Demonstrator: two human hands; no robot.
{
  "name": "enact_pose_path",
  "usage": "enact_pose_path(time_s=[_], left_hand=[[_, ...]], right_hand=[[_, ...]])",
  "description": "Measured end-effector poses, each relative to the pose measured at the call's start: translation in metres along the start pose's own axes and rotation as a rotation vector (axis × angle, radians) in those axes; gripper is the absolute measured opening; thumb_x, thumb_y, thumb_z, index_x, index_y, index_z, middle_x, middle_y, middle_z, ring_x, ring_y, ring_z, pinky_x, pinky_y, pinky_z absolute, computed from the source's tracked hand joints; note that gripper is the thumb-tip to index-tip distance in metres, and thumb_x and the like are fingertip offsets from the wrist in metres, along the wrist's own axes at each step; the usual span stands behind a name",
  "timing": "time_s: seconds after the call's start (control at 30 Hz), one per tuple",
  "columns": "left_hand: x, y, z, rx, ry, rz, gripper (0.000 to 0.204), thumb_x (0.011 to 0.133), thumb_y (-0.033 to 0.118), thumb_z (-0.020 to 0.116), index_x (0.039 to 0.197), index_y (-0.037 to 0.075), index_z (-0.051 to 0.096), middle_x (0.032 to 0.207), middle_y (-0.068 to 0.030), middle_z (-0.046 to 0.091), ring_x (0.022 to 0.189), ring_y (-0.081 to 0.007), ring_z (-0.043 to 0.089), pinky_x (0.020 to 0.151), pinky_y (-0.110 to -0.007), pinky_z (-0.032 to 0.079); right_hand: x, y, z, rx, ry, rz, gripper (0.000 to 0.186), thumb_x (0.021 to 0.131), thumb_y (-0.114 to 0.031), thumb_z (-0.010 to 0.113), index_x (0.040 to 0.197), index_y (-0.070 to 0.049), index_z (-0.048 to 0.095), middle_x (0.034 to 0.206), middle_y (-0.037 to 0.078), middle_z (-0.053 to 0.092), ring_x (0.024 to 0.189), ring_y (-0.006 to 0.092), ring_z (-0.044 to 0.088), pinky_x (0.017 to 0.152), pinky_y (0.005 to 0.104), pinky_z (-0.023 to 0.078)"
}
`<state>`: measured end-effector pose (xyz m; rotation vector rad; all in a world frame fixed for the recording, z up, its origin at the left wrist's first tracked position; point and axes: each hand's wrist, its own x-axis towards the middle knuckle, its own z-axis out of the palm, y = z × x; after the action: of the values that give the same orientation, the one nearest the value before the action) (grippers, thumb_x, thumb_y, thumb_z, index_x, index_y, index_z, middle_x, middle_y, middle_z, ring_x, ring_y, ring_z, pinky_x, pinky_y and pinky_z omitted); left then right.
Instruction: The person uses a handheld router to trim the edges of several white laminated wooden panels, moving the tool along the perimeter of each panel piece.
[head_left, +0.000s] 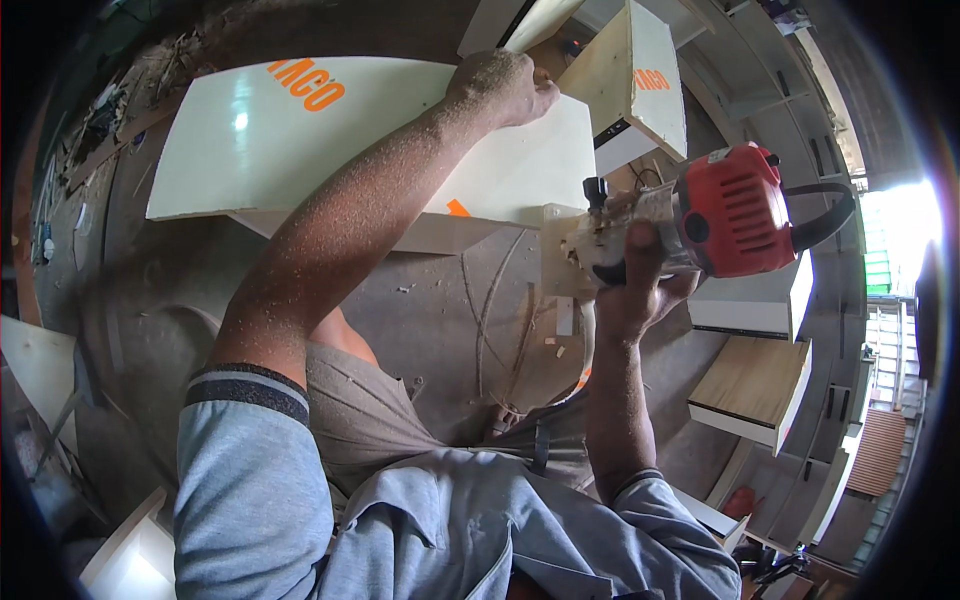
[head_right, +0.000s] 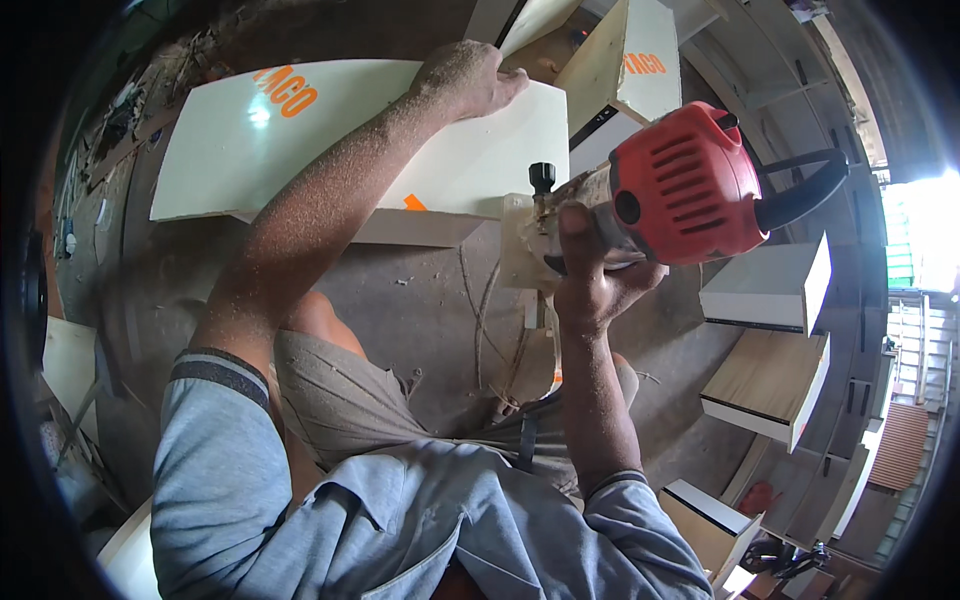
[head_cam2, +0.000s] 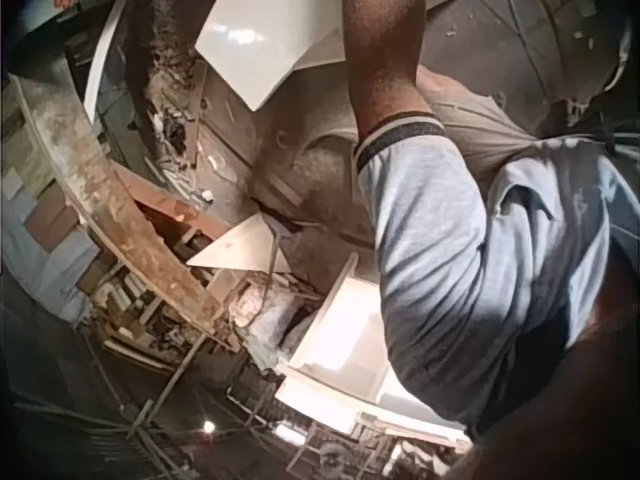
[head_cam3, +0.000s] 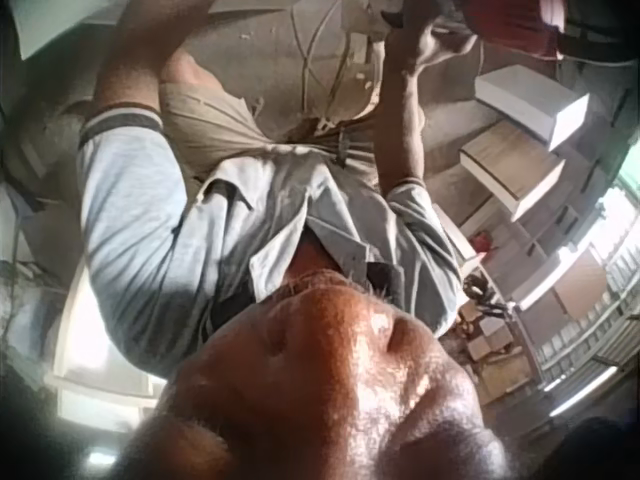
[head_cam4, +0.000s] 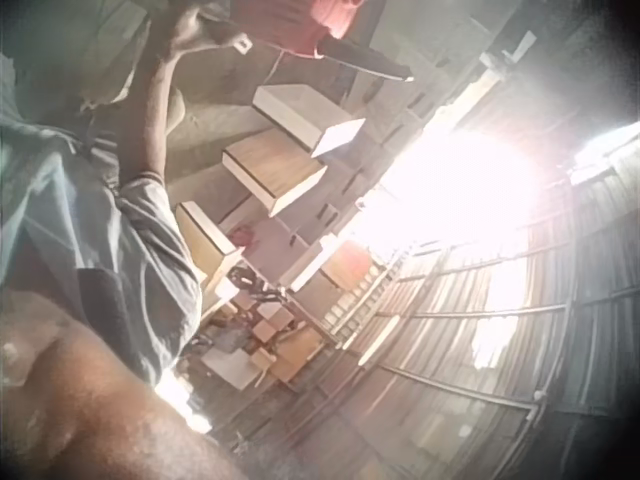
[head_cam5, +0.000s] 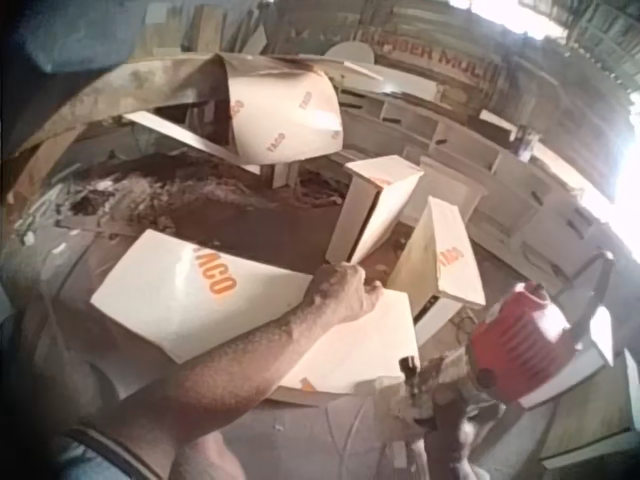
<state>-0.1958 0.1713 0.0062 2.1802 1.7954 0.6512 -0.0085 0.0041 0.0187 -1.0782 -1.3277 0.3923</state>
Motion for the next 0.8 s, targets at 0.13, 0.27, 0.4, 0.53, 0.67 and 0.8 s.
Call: enact_pose_path(time_s=[0.13, 0.27, 0.4, 0.53, 0.67, 0.8], left_hand=[[0.002, -0.004, 0.006, -0.002, 0.043, -0.016, 0.053, 0.092, 0.046, 0.054, 0.091, -0.004, 0.071, 0.086, -0.0228, 0.071, 0.087, -0.0344, 0.072, 0.084, -0.045, 0.056], [0.005, -0.002, 0.013, 0.016, 0.144, -0.020, 0.047, 0.093, 0.039, 0.051, 0.084, -0.003, 0.071, 0.083, -0.0227, 0.071, 0.081, -0.0353, 0.071, 0.080, -0.047, 0.057], [0.004, -0.006, 0.015, 0.016, 0.171, -0.024, 0.037, 0.089, 0.034, 0.056, 0.080, 0.002, 0.072, 0.080, -0.0177, 0.072, 0.076, -0.0310, 0.072, 0.071, -0.045, 0.057], [0.002, -0.005, 0.020, -0.017, 0.259, -0.010, 0.038, 0.091, 0.029, 0.051, 0.078, -0.001, 0.071, 0.078, -0.0211, 0.070, 0.077, -0.0340, 0.071, 0.075, -0.047, 0.057], [0.000, 0.000, 0.020, 0.009, 0.258, 0.009, 0.036, 0.090, 0.027, 0.051, 0.078, 0.000, 0.071, 0.079, -0.0207, 0.070, 0.078, -0.0332, 0.071, 0.076, -0.046, 0.057], [0.001, -0.003, 0.020, 0.054, 0.250, 0.002, 0.036, 0.090, 0.027, 0.051, 0.078, 0.000, 0.071, 0.080, -0.0207, 0.070, 0.079, -0.0330, 0.071, 0.077, -0.046, 0.056]], right_hand=[[0.000, 0.003, 0.006, 0.218, -0.050, -0.016, 0.036, 0.085, -0.021, 0.066, 0.109, 0.006, 0.061, 0.098, 0.015, 0.068, 0.086, 0.0220, 0.066, 0.077, 0.0360, 0.055], [0.004, -0.006, 0.014, 0.248, -0.077, -0.021, 0.037, 0.087, -0.024, 0.062, 0.107, 0.008, 0.062, 0.097, 0.016, 0.068, 0.086, 0.0223, 0.067, 0.077, 0.0359, 0.055], [0.001, -0.007, 0.014, 0.125, -0.094, 0.004, 0.039, 0.088, -0.026, 0.062, 0.105, 0.009, 0.063, 0.096, 0.016, 0.068, 0.085, 0.0222, 0.067, 0.077, 0.0358, 0.056], [0.003, -0.008, 0.015, 0.100, -0.075, 0.005, 0.042, 0.087, -0.028, 0.062, 0.107, 0.009, 0.061, 0.095, 0.016, 0.068, 0.086, 0.0230, 0.067, 0.076, 0.0357, 0.056], [0.005, 0.003, 0.011, -0.012, -0.060, -0.018, 0.042, 0.087, -0.028, 0.063, 0.109, 0.008, 0.060, 0.094, 0.016, 0.068, 0.087, 0.0234, 0.068, 0.078, 0.0363, 0.056], [0.009, 0.005, 0.014, -0.134, -0.074, -0.110, 0.042, 0.087, -0.028, 0.063, 0.109, 0.008, 0.060, 0.094, 0.017, 0.067, 0.088, 0.0235, 0.068, 0.080, 0.0372, 0.056]])
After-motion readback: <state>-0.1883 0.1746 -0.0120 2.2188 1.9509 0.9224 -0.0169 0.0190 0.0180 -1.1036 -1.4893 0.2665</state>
